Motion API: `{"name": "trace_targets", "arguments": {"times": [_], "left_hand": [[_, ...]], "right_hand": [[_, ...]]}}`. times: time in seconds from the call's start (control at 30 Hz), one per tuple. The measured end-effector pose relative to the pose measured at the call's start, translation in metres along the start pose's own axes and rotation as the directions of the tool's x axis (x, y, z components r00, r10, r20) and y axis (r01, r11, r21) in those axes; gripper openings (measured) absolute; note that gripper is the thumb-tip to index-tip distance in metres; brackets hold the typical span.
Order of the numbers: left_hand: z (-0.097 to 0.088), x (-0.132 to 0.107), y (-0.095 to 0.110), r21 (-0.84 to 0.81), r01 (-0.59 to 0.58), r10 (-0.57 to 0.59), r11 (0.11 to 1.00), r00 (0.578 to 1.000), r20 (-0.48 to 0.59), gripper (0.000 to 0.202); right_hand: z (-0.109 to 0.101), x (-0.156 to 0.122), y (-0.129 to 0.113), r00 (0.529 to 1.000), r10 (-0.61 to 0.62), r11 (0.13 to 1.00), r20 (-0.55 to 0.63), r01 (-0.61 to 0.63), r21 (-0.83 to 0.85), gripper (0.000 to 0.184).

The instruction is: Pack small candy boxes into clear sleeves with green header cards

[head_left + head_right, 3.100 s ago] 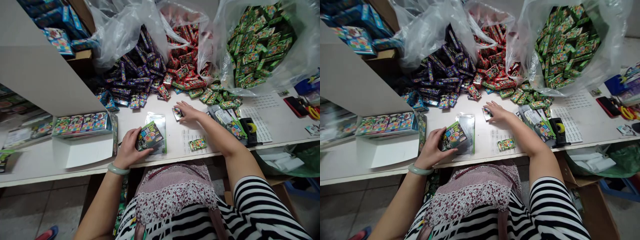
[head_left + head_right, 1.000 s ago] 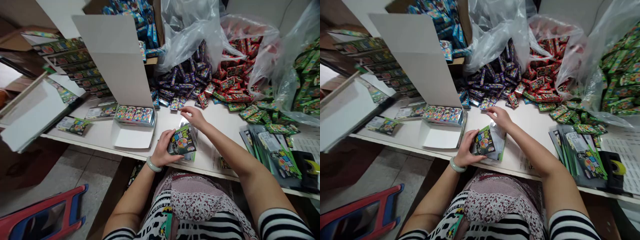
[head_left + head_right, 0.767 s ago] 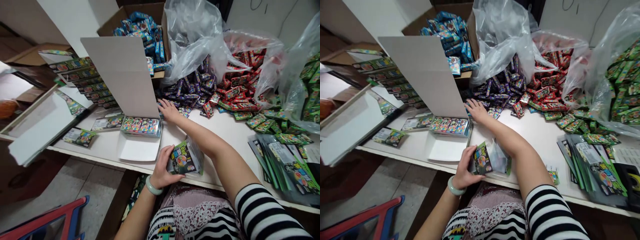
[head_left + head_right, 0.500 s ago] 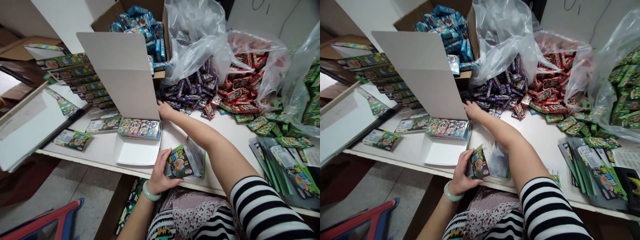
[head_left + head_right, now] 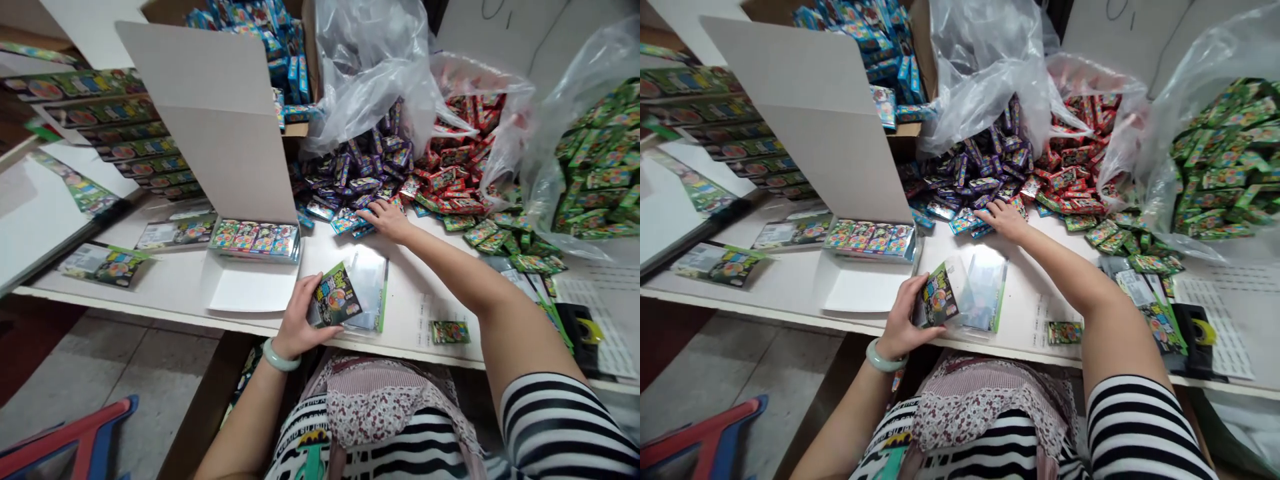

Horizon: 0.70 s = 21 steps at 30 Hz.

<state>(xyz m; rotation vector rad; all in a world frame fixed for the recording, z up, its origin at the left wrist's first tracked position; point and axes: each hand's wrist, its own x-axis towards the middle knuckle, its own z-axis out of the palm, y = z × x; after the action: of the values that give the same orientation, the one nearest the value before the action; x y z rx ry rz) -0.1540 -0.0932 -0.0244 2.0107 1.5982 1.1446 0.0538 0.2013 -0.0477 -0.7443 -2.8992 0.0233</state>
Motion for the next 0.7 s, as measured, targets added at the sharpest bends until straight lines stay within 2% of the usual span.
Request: {"name": "trace_targets", "arguments": {"times": [0.13, 0.2, 0.3, 0.37, 0.47, 0.53, 0.63, 0.7], "left_hand": [[0.005, 0.006, 0.003, 0.027, -0.016, 0.015, 0.999, 1.000, 0.024, 0.094], [0.007, 0.010, 0.002, 0.048, -0.028, 0.026, 0.998, 0.999, 0.034, 0.093], [0.010, 0.016, 0.000, 0.078, -0.034, 0.030, 0.996, 0.998, 0.060, 0.092], [0.014, 0.022, -0.001, 0.093, -0.042, 0.034, 0.995, 0.996, 0.079, 0.092], [0.020, 0.031, 0.002, 0.097, -0.068, 0.059, 0.993, 0.994, 0.091, 0.093], [0.023, 0.036, 0.006, 0.094, -0.093, 0.083, 0.991, 0.992, 0.098, 0.092], [0.027, 0.041, 0.010, 0.099, -0.123, 0.111, 0.987, 0.987, 0.119, 0.092], [0.028, 0.042, 0.011, 0.110, -0.132, 0.117, 0.985, 0.984, 0.135, 0.092]], "right_hand": [[0.006, -0.055, 0.022, 0.985, 0.162, 0.973, 0.052, -0.168, 0.155, 0.056], [0.007, -0.082, 0.024, 0.966, 0.257, 0.924, -0.001, -0.245, 0.294, 0.052], [0.007, -0.119, 0.017, 0.912, 0.387, 0.849, -0.137, -0.294, 0.439, 0.040], [0.007, -0.138, 0.008, 0.855, 0.494, 0.781, -0.156, -0.359, 0.510, 0.037], [0.005, -0.158, -0.001, 0.756, 0.654, 0.577, -0.041, -0.462, 0.674, 0.045], [0.002, -0.166, -0.002, 0.718, 0.690, 0.414, 0.089, -0.493, 0.765, 0.045], [-0.005, -0.174, 0.003, 0.714, 0.654, 0.250, 0.252, -0.517, 0.819, 0.041], [-0.011, -0.177, 0.009, 0.733, 0.611, 0.229, 0.299, -0.525, 0.820, 0.040]]}}
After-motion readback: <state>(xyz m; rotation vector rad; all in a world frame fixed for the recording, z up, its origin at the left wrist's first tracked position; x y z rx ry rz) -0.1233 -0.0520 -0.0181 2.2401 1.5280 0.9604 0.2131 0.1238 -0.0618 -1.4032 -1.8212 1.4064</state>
